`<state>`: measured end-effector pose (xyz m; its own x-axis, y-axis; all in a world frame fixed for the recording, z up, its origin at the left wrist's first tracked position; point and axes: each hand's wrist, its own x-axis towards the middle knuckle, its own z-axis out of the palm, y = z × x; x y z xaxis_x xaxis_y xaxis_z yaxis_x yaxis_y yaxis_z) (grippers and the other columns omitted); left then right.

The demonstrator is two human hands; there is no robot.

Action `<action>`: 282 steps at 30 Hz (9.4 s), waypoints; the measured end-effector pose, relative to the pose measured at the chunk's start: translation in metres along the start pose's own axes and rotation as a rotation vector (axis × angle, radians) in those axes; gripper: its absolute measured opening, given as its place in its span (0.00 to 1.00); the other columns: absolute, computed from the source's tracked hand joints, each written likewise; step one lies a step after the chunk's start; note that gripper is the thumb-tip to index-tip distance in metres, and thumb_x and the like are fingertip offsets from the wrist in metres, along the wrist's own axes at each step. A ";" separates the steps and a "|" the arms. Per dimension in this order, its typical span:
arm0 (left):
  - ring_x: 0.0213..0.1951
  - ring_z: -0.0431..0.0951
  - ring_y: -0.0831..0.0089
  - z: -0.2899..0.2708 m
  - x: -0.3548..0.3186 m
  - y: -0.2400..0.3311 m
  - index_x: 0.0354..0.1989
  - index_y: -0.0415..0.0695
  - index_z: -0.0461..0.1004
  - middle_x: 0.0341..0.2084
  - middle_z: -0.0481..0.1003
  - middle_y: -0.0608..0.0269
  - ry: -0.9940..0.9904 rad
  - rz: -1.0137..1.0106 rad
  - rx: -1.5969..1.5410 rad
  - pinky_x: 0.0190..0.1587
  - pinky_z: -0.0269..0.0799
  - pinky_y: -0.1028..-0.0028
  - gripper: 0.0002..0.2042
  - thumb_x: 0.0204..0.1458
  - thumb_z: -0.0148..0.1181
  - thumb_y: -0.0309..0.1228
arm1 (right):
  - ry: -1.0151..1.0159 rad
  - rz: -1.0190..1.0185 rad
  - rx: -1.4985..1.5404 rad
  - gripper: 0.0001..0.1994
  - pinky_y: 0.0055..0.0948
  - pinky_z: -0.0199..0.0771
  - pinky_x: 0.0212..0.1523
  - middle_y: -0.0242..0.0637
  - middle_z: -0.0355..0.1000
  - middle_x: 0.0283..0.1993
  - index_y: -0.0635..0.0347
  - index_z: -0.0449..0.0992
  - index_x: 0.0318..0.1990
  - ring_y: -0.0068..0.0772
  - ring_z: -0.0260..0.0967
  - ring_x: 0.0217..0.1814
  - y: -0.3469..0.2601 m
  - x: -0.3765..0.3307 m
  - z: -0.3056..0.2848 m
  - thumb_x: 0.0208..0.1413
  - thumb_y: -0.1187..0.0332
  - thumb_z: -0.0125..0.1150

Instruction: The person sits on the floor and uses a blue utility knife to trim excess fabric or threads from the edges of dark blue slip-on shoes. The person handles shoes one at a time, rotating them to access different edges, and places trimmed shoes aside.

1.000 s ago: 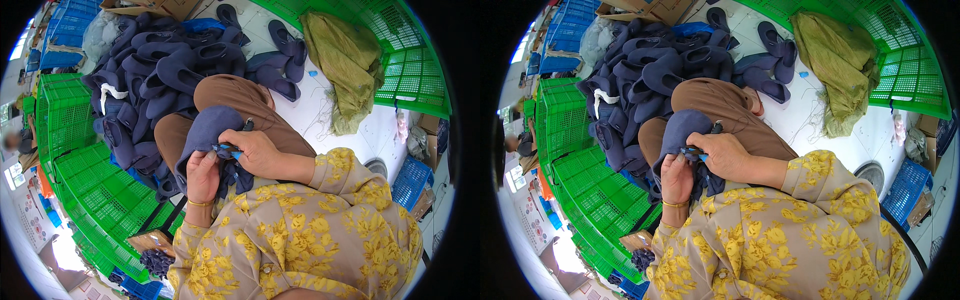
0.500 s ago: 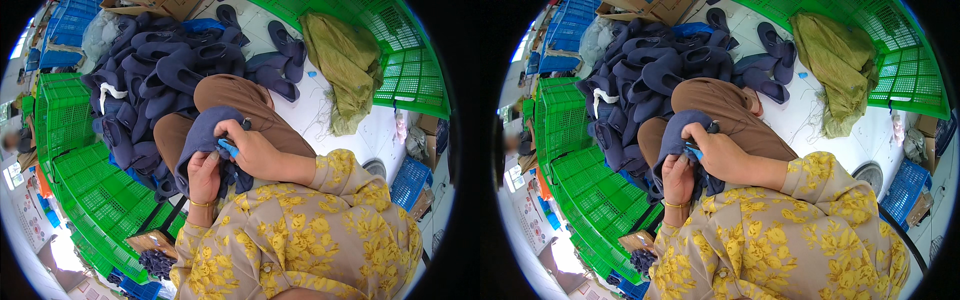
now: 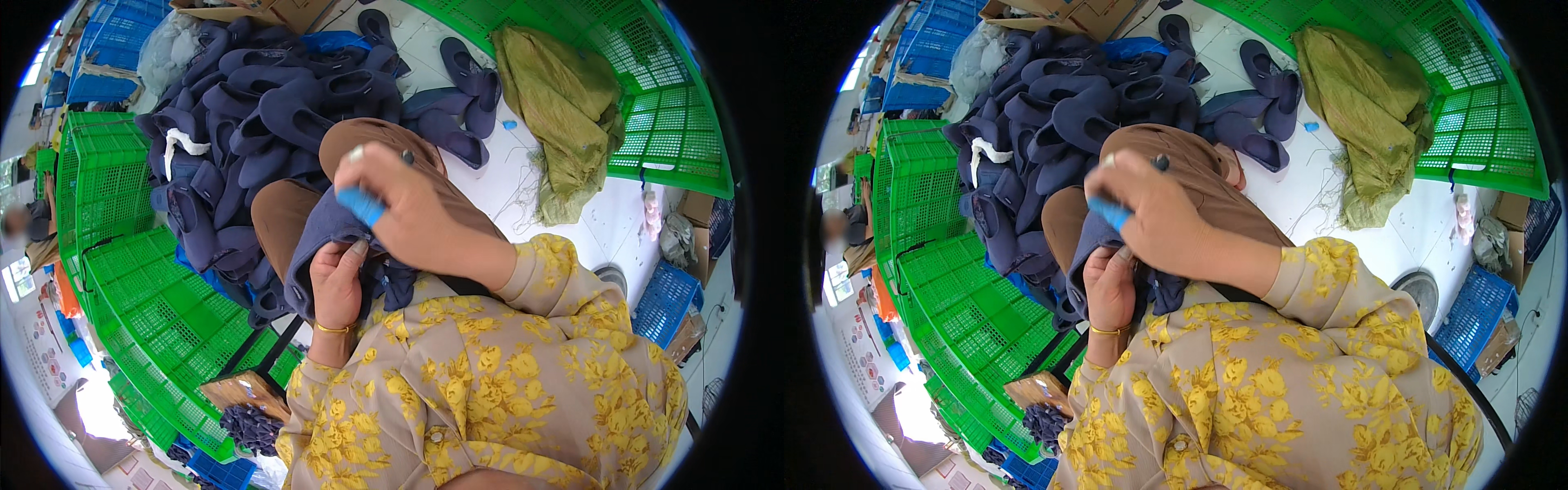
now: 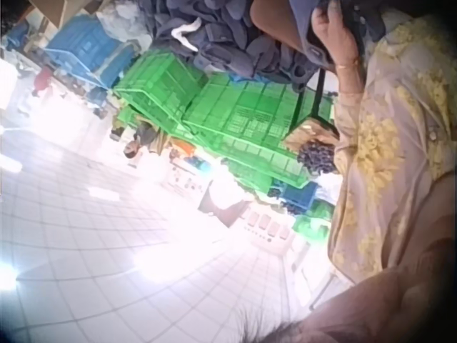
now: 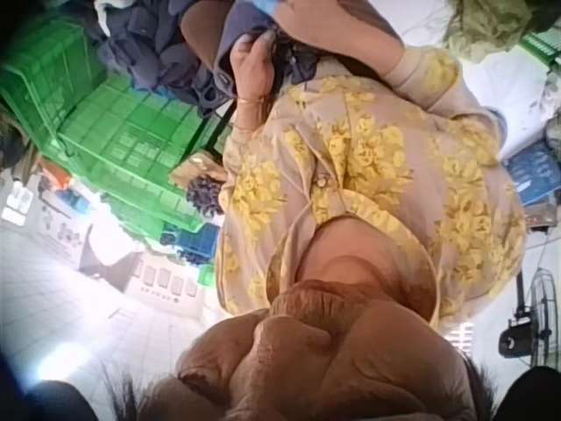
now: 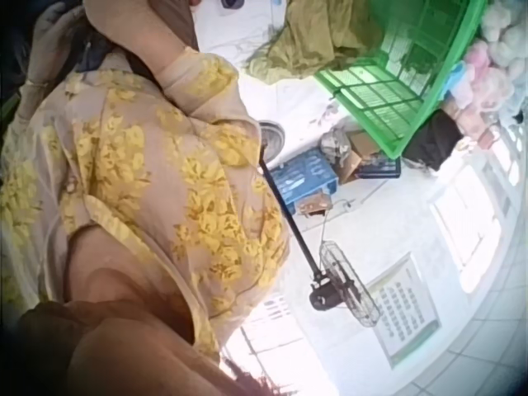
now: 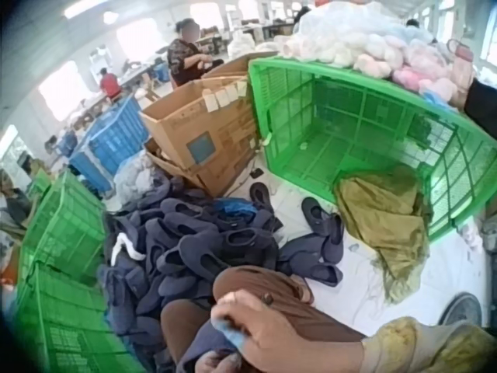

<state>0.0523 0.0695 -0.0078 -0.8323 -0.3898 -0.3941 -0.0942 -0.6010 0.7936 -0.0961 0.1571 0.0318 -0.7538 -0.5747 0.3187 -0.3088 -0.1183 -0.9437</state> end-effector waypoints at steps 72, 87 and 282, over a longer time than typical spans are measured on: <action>0.47 0.74 0.72 -0.012 0.002 0.007 0.50 0.33 0.71 0.47 0.76 0.57 -0.053 -0.085 -0.091 0.55 0.66 0.72 0.14 0.55 0.57 0.21 | -0.764 -0.014 -0.416 0.17 0.40 0.74 0.37 0.43 0.77 0.34 0.60 0.79 0.44 0.47 0.75 0.36 0.006 -0.017 -0.052 0.42 0.78 0.57; 0.34 0.75 0.82 0.007 -0.001 -0.003 0.40 0.35 0.75 0.33 0.78 0.64 0.172 0.063 0.214 0.38 0.70 0.82 0.08 0.54 0.63 0.24 | -0.820 0.068 -0.699 0.07 0.41 0.74 0.31 0.44 0.74 0.26 0.63 0.75 0.33 0.46 0.75 0.31 -0.019 -0.015 -0.038 0.45 0.73 0.57; 0.35 0.69 0.65 -0.098 -0.053 0.028 0.31 0.45 0.77 0.27 0.72 0.65 0.156 0.450 0.968 0.38 0.63 0.70 0.12 0.36 0.69 0.20 | -1.430 0.169 -0.194 0.25 0.39 0.74 0.46 0.44 0.78 0.43 0.61 0.77 0.47 0.49 0.74 0.46 0.019 0.017 0.065 0.38 0.87 0.50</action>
<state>0.1475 0.0054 -0.0098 -0.8258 -0.5634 0.0247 -0.2461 0.3995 0.8831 -0.0767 0.0926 0.0134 0.3868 -0.8845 -0.2609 -0.4364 0.0737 -0.8967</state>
